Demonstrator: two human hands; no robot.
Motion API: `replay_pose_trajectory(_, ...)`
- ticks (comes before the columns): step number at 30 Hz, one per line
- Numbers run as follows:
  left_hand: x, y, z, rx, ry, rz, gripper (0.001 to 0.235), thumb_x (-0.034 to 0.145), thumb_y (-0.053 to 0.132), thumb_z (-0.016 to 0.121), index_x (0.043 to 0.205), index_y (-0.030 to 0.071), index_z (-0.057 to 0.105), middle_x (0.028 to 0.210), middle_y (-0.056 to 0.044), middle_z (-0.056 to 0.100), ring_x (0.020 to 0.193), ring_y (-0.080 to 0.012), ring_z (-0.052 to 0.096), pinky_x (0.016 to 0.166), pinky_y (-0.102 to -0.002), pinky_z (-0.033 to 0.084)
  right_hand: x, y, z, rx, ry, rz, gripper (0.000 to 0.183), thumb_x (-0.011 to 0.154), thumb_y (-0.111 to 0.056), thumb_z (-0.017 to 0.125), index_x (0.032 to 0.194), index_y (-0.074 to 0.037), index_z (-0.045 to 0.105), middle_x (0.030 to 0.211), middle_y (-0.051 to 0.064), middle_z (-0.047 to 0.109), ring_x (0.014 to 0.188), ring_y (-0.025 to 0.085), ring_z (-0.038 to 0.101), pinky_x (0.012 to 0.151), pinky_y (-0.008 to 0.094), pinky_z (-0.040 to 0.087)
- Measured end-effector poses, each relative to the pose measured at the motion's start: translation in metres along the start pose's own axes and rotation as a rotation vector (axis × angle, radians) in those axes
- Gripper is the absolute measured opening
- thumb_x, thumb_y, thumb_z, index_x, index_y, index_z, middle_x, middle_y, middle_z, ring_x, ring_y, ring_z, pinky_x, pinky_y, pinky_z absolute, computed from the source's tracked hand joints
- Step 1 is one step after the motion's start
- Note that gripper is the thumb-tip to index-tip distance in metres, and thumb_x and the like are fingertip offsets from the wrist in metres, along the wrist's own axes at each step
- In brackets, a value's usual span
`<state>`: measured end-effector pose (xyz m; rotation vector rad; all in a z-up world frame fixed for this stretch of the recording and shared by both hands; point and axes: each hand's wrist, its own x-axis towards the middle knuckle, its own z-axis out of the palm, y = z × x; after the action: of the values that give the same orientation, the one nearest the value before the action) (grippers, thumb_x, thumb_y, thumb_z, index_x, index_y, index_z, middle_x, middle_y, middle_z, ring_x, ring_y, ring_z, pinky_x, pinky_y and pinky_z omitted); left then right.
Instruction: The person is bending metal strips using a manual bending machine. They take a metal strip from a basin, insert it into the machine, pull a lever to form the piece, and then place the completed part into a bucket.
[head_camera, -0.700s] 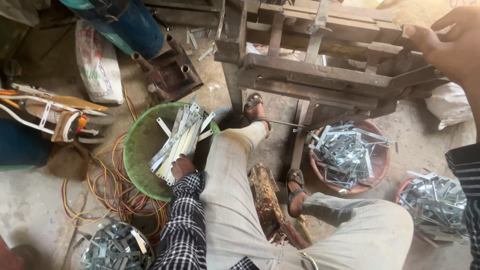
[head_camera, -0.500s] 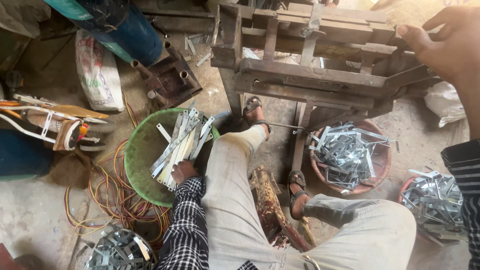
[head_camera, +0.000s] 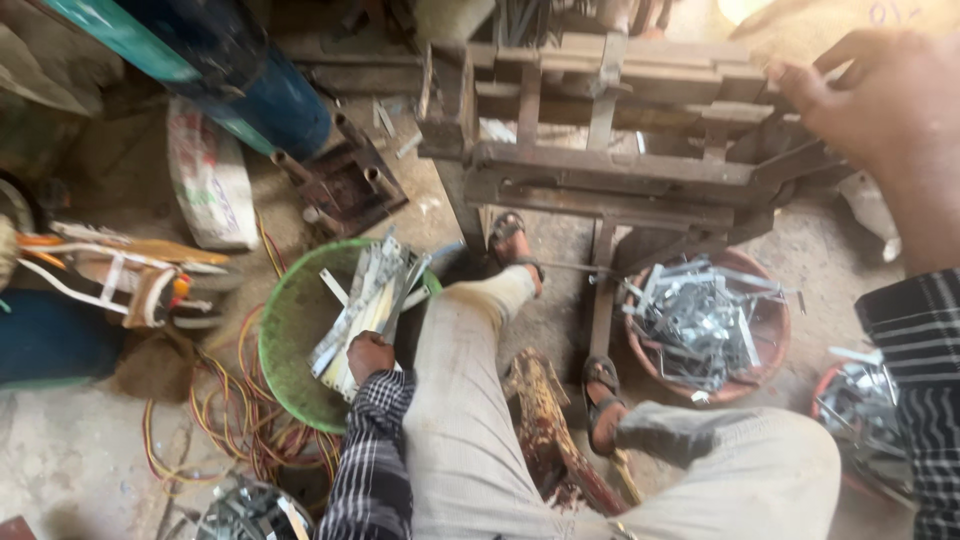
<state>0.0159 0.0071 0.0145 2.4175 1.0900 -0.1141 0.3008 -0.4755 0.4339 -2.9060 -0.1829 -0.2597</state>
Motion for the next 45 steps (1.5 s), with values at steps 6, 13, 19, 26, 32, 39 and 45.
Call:
replay_pose_trajectory(6, 0.022, 0.059, -0.053, -0.917, -0.077, -0.169, 0.013, 0.099, 0.015, 0.063, 0.104, 0.003, 0.064, 0.098, -0.006, 0.068, 0.068, -0.0152, 0.063, 0.055, -0.029, 0.050, -0.013, -0.015, -0.011, -0.098, 0.102, -0.049, 0.054, 0.100, -0.059, 0.072, 0.103, -0.006, 0.080, 0.077, 0.015, 0.074, 0.063, 0.030, 0.069, 0.067, 0.041, 0.057)
replay_pose_trajectory(13, -0.056, 0.170, -0.127, -1.315, -0.147, 0.196, 0.014, 0.102, 0.014, 0.064, 0.103, 0.000, 0.059, 0.085, -0.005, 0.061, 0.058, -0.0063, 0.053, 0.048, -0.022, 0.042, 0.002, -0.002, 0.006, -0.128, 0.057, 0.022, 0.055, 0.102, -0.066, 0.064, 0.103, -0.014, 0.082, 0.081, 0.010, 0.077, 0.073, 0.028, 0.072, 0.067, 0.047, 0.055)
replay_pose_trajectory(19, -0.148, 0.252, -0.139, -1.177, -0.270, 0.378, 0.019, 0.095, 0.011, 0.071, 0.109, 0.002, 0.061, 0.083, -0.006, 0.063, 0.055, -0.0080, 0.055, 0.045, -0.024, 0.045, -0.003, -0.016, -0.002, -0.182, 0.081, 0.057, 0.052, 0.096, -0.063, 0.064, 0.096, -0.015, 0.084, 0.085, 0.014, 0.077, 0.086, 0.031, 0.072, 0.097, 0.052, 0.046)
replay_pose_trajectory(26, -0.220, 0.294, -0.097, -1.297, -0.739, 0.223, 0.017, 0.101, 0.016, 0.054, 0.109, 0.002, 0.058, 0.093, -0.009, 0.070, 0.059, -0.0146, 0.070, 0.048, -0.029, 0.060, -0.006, -0.022, -0.008, 0.056, 0.052, 0.109, 0.055, 0.095, -0.064, 0.062, 0.098, -0.014, 0.082, 0.086, 0.012, 0.077, 0.083, 0.029, 0.074, 0.074, 0.048, 0.057)
replay_pose_trajectory(32, -0.256, 0.287, -0.049, -1.269, -0.925, 0.110, 0.016, 0.103, 0.016, 0.053, 0.110, 0.002, 0.055, 0.097, -0.011, 0.073, 0.061, -0.0168, 0.070, 0.049, -0.031, 0.059, -0.006, -0.023, -0.006, 0.056, 0.083, 0.147, 0.056, 0.091, -0.067, 0.063, 0.095, -0.015, 0.082, 0.082, 0.013, 0.076, 0.080, 0.029, 0.074, 0.069, 0.047, 0.057)
replay_pose_trajectory(39, -0.271, 0.293, -0.009, -1.189, -0.900, 0.061, 0.018, 0.105, 0.016, 0.052, 0.111, 0.001, 0.058, 0.101, -0.011, 0.076, 0.065, -0.0168, 0.074, 0.053, -0.029, 0.061, -0.005, -0.023, -0.005, 0.076, 0.036, 0.172, 0.058, 0.093, -0.068, 0.060, 0.094, -0.014, 0.082, 0.079, 0.012, 0.076, 0.075, 0.027, 0.075, 0.067, 0.044, 0.059)
replay_pose_trajectory(45, -0.261, 0.329, 0.013, -1.266, -0.818, 0.104, 0.017, 0.104, 0.014, 0.051, 0.112, 0.001, 0.058, 0.100, -0.011, 0.075, 0.068, -0.0181, 0.075, 0.053, -0.028, 0.062, -0.005, -0.024, -0.009, 0.080, 0.037, 0.165, 0.060, 0.091, -0.069, 0.060, 0.094, -0.014, 0.083, 0.081, 0.014, 0.076, 0.078, 0.029, 0.074, 0.072, 0.046, 0.058)
